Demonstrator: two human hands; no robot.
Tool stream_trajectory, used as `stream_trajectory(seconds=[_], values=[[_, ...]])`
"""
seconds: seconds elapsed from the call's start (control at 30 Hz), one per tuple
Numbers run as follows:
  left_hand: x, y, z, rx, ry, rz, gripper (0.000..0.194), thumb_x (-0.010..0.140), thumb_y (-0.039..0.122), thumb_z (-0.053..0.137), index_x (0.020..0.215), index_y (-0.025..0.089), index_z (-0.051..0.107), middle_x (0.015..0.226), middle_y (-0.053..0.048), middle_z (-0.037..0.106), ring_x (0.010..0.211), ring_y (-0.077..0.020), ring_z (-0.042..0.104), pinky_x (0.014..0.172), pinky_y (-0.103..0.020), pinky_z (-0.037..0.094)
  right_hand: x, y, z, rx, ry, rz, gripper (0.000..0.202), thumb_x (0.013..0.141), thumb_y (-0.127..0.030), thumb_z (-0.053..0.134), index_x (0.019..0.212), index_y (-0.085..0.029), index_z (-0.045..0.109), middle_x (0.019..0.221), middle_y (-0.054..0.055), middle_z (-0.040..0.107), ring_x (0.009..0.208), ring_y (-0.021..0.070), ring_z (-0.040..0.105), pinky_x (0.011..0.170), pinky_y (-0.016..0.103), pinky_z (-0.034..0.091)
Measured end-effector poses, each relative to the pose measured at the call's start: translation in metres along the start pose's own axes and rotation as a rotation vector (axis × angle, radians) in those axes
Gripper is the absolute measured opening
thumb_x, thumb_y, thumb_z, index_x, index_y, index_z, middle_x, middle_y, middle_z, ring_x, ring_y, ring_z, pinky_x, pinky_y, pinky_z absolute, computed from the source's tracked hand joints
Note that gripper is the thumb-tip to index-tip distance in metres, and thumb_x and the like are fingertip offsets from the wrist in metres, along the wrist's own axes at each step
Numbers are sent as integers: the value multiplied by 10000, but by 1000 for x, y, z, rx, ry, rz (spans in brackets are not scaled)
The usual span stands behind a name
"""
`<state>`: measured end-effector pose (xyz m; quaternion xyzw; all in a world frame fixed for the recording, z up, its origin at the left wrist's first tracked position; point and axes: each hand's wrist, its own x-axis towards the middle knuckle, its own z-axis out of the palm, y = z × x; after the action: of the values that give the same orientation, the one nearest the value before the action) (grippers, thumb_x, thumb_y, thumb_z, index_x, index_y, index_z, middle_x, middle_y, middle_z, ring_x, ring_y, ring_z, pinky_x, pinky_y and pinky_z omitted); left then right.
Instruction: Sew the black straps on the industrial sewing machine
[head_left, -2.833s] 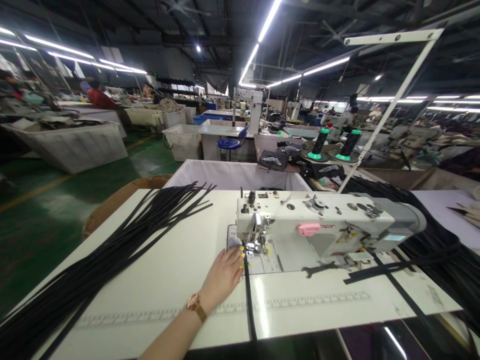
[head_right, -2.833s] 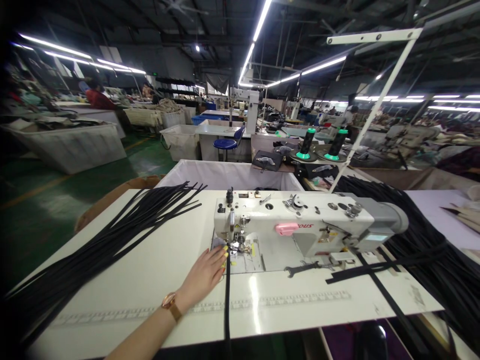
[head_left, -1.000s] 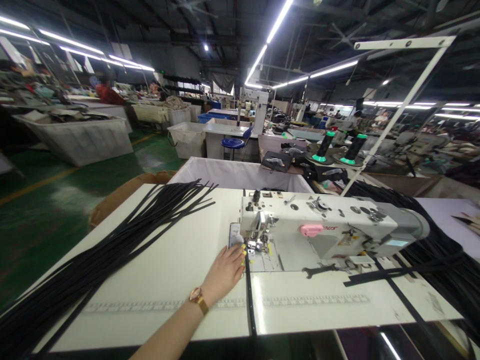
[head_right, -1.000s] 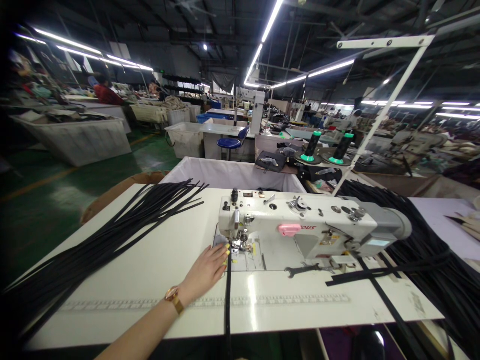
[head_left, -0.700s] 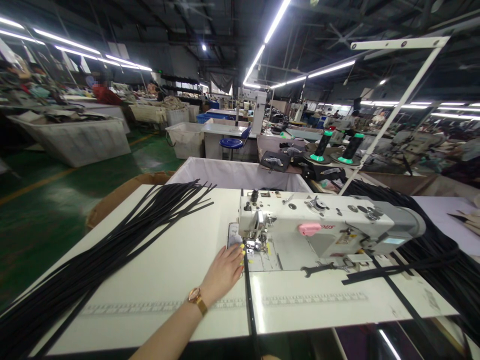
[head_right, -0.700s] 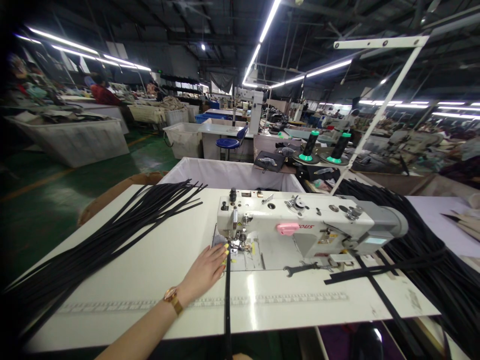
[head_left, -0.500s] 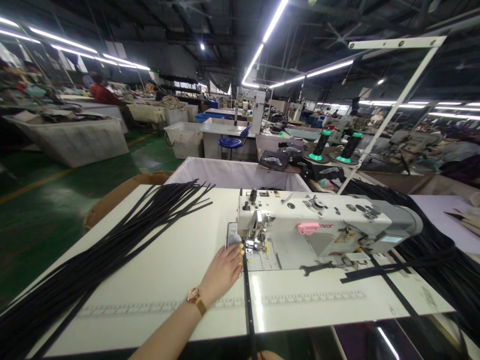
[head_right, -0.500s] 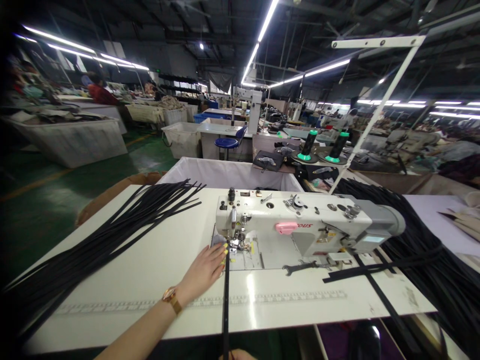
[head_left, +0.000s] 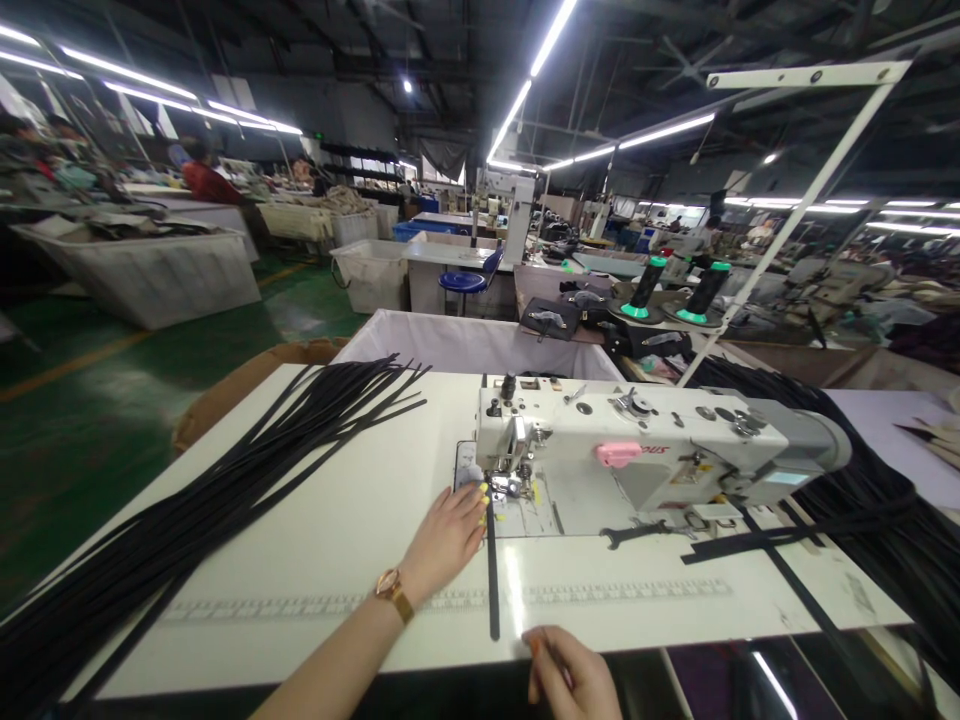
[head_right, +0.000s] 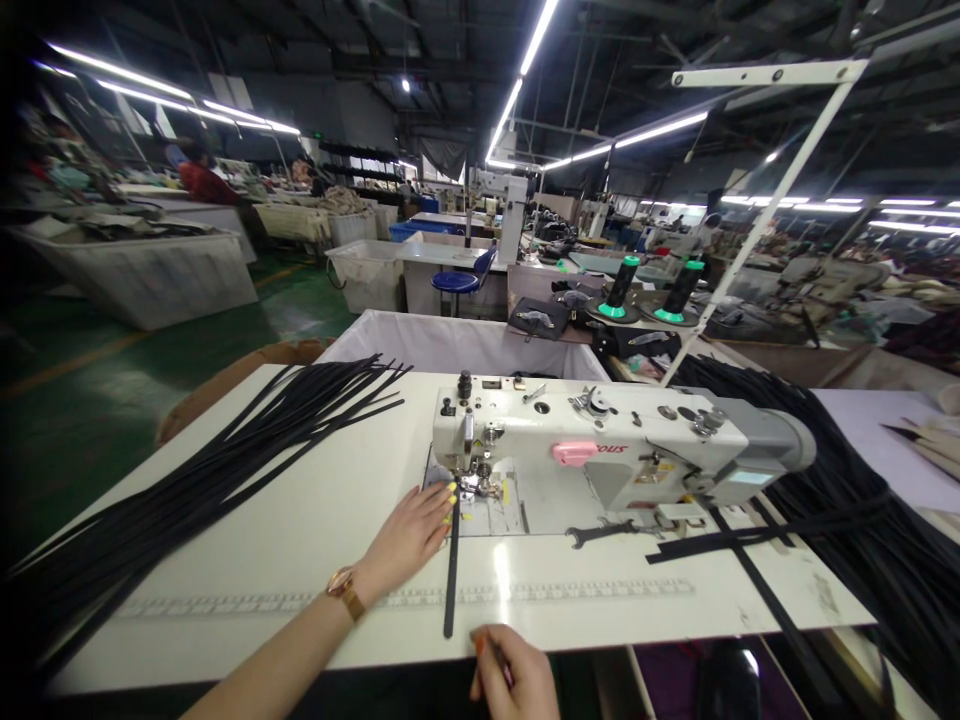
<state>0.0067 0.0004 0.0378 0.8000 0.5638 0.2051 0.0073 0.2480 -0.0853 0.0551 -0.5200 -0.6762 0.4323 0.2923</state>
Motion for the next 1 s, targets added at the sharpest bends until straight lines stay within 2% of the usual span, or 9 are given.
stream_trajectory(seconds=[0.1, 0.2, 0.37, 1.0], values=[[0, 0, -1, -8, 14, 6, 387, 973, 274, 443, 1342, 211, 541, 1422, -64, 545, 1343, -271, 450, 1123, -535, 346, 24, 0, -28, -214, 119, -104, 302, 921, -382, 468, 939, -197, 705, 821, 65, 762, 724, 193, 697, 674, 248, 515], [0, 1, -1, -10, 22, 4, 387, 975, 276, 441, 1343, 215, 542, 1422, -63, 545, 1342, -270, 453, 1121, -535, 350, 46, 8, -37, -425, 189, -152, 304, 903, -321, 451, 1012, -202, 708, 987, 88, 775, 853, 230, 730, 742, 290, 545], [0, 1, -2, -7, 5, -8, 387, 977, 280, 437, 1341, 206, 542, 1428, -57, 540, 1347, -270, 444, 1125, -534, 345, 58, 20, -26, -644, 180, -161, 305, 921, -278, 414, 1027, -213, 692, 961, 66, 774, 796, 241, 730, 673, 310, 537], [3, 3, -6, -16, -12, -22, 360, 965, 261, 452, 1310, 214, 546, 1432, -54, 533, 1347, -263, 438, 1124, -508, 339, 55, 18, -27, -688, 146, -172, 276, 902, -234, 449, 1047, -215, 682, 957, 42, 771, 775, 219, 726, 635, 270, 496]])
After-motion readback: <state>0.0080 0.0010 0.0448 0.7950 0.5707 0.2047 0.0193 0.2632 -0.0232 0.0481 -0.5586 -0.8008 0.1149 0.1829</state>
